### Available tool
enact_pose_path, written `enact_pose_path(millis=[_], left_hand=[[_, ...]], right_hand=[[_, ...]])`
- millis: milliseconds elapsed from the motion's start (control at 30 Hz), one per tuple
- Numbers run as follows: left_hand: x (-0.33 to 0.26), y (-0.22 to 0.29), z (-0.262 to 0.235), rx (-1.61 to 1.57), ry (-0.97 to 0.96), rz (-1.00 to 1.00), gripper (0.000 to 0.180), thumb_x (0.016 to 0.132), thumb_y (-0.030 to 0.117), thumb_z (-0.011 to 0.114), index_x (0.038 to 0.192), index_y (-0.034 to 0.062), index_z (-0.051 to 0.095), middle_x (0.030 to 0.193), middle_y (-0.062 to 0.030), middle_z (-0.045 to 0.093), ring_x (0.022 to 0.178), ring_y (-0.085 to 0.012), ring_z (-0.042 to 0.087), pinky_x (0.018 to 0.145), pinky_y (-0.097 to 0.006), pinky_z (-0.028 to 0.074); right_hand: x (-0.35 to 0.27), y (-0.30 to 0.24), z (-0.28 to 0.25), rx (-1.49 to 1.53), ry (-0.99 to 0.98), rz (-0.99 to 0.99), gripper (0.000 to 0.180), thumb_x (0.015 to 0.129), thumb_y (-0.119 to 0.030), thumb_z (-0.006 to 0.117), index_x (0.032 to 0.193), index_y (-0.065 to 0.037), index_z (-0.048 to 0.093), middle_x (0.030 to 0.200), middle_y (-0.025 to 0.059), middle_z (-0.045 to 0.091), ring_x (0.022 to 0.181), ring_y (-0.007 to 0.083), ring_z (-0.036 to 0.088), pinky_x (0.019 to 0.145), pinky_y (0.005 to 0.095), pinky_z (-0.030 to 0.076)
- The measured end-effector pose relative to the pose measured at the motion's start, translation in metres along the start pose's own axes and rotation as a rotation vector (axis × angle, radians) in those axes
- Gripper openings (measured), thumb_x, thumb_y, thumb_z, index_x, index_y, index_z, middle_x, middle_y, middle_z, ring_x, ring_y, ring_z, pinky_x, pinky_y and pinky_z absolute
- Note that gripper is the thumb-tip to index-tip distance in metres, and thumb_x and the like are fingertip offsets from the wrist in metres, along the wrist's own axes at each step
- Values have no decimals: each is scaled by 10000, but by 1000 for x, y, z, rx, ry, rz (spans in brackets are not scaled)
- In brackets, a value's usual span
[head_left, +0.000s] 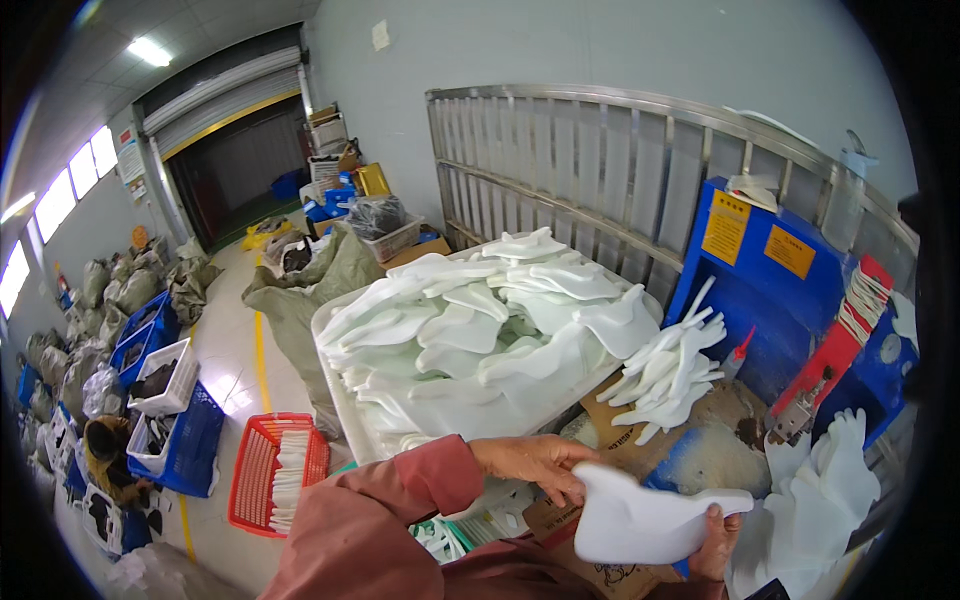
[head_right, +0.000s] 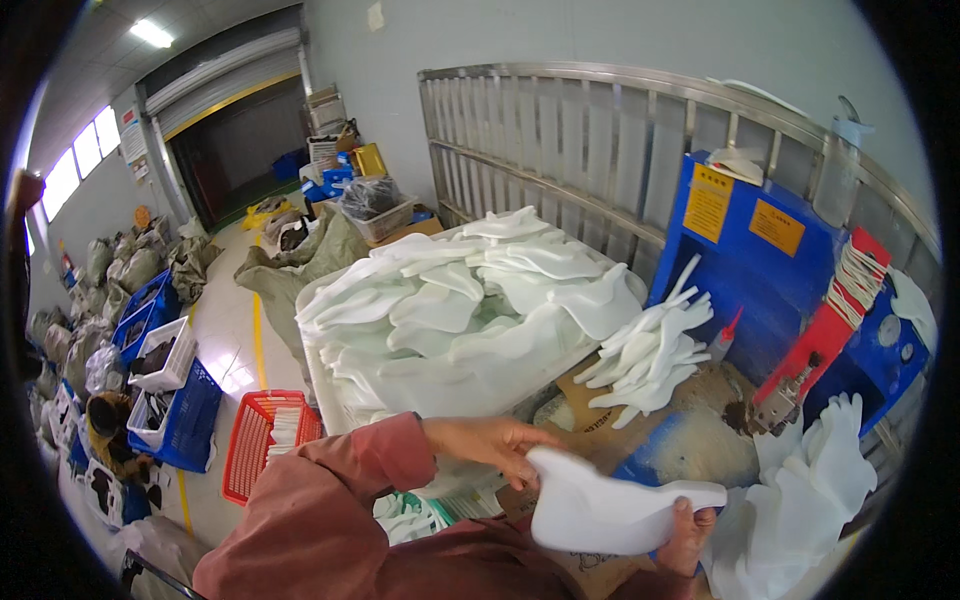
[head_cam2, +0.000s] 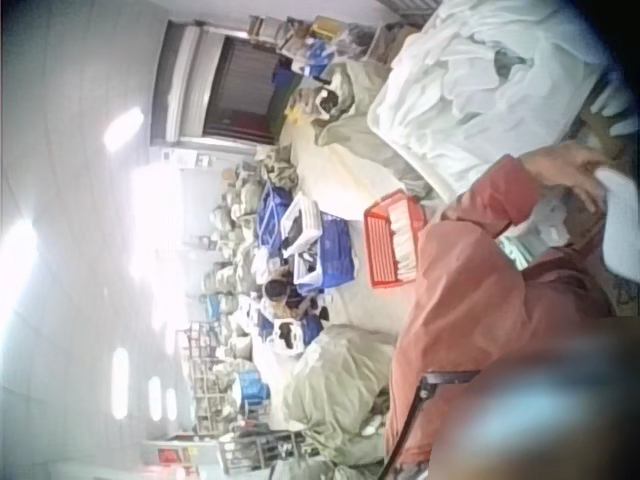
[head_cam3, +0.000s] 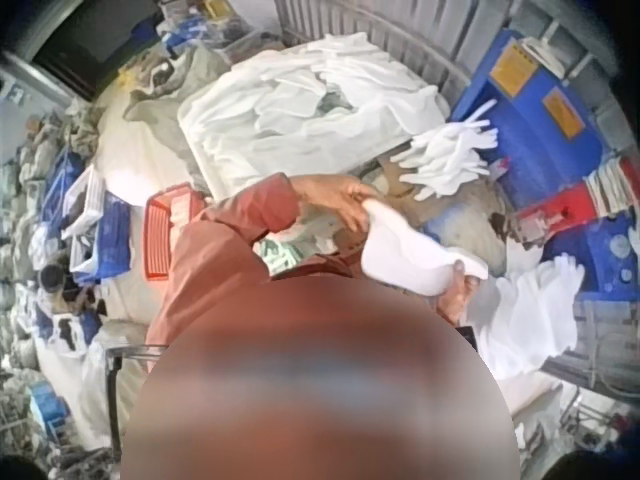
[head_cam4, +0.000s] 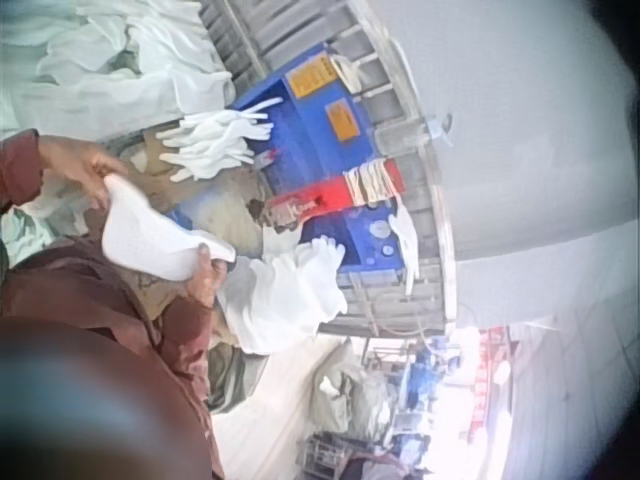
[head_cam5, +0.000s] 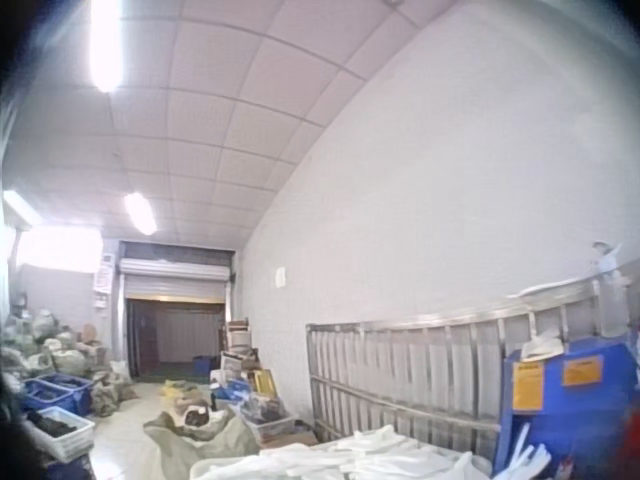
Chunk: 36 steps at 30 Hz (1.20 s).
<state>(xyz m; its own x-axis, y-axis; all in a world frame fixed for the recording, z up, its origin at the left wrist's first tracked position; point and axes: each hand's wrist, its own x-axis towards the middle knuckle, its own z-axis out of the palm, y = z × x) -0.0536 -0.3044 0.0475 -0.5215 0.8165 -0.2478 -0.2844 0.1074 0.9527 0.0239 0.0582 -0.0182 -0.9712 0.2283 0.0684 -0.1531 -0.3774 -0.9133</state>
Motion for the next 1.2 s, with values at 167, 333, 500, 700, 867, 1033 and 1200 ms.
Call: enact_pose_path(millis=[167, 333, 500, 700, 867, 1033, 1200], left_hand=[[-25, -7, 12, -151, 89, 193, 620, 1043, 241, 637, 1560, 70, 339, 1510, -111, 497, 1276, -209, 578, 1048, -379, 508], [-32, -10, 26, -281, 393, 290, 333, 1024, 217, 682, 1301, 34, 650, 1204, -3, 691, 1067, -94, 638, 944, -286, 532], [-74, 14, 8, -25, 744, 364, 254, 1035, 237, 666, 1204, 54, 714, 999, 36, 710, 877, -50, 630, 762, -260, 532], [-217, 71, -101, 242, 1414, 664, 141, 1021, 208, 670, 925, 109, 699, 778, 78, 636, 633, -22, 530, 558, -223, 407], [-343, 42, -230, 7, 1650, 759, 126, 1018, 163, 650, 941, 65, 673, 793, 6, 656, 673, -70, 616, 552, -264, 487], [-378, -82, -331, 414, 1819, -193, 117, 963, 109, 706, 905, 13, 672, 889, -55, 677, 761, -191, 687, 600, -350, 585], [-376, -143, -360, -139, 1856, 487, 171, 928, 166, 749, 881, 9, 701, 774, -46, 658, 712, -172, 667, 501, -328, 492]], right_hand=[[18, -2, 29, 175, 1, -26, 174, 984, -161, 693, 1119, -60, 654, 1038, 49, 706, 932, 166, 673, 855, 339, 552], [34, 6, 72, 216, -131, -6, 180, 985, -149, 700, 1128, -50, 652, 1084, 71, 707, 973, 172, 680, 888, 345, 557], [41, 8, 119, 180, -285, 89, 323, 988, -168, 702, 1269, -25, 629, 1157, 103, 715, 1026, 197, 690, 884, 364, 578], [36, 33, 114, -140, -572, 307, 362, 1025, -150, 627, 1351, 4, 606, 1173, 159, 717, 994, 260, 723, 842, 396, 614], [39, 83, 74, -329, -577, 495, 417, 1009, -262, 668, 1391, -104, 610, 1331, 183, 650, 1117, 328, 687, 941, 486, 558], [15, 94, 52, -678, -440, 477, 453, 997, -279, 699, 1375, -47, 608, 1298, 189, 670, 1124, 285, 676, 950, 447, 548], [6, 90, 61, -732, -465, 461, 402, 1014, -218, 654, 1363, -25, 612, 1250, 170, 687, 1078, 269, 694, 911, 420, 569]])
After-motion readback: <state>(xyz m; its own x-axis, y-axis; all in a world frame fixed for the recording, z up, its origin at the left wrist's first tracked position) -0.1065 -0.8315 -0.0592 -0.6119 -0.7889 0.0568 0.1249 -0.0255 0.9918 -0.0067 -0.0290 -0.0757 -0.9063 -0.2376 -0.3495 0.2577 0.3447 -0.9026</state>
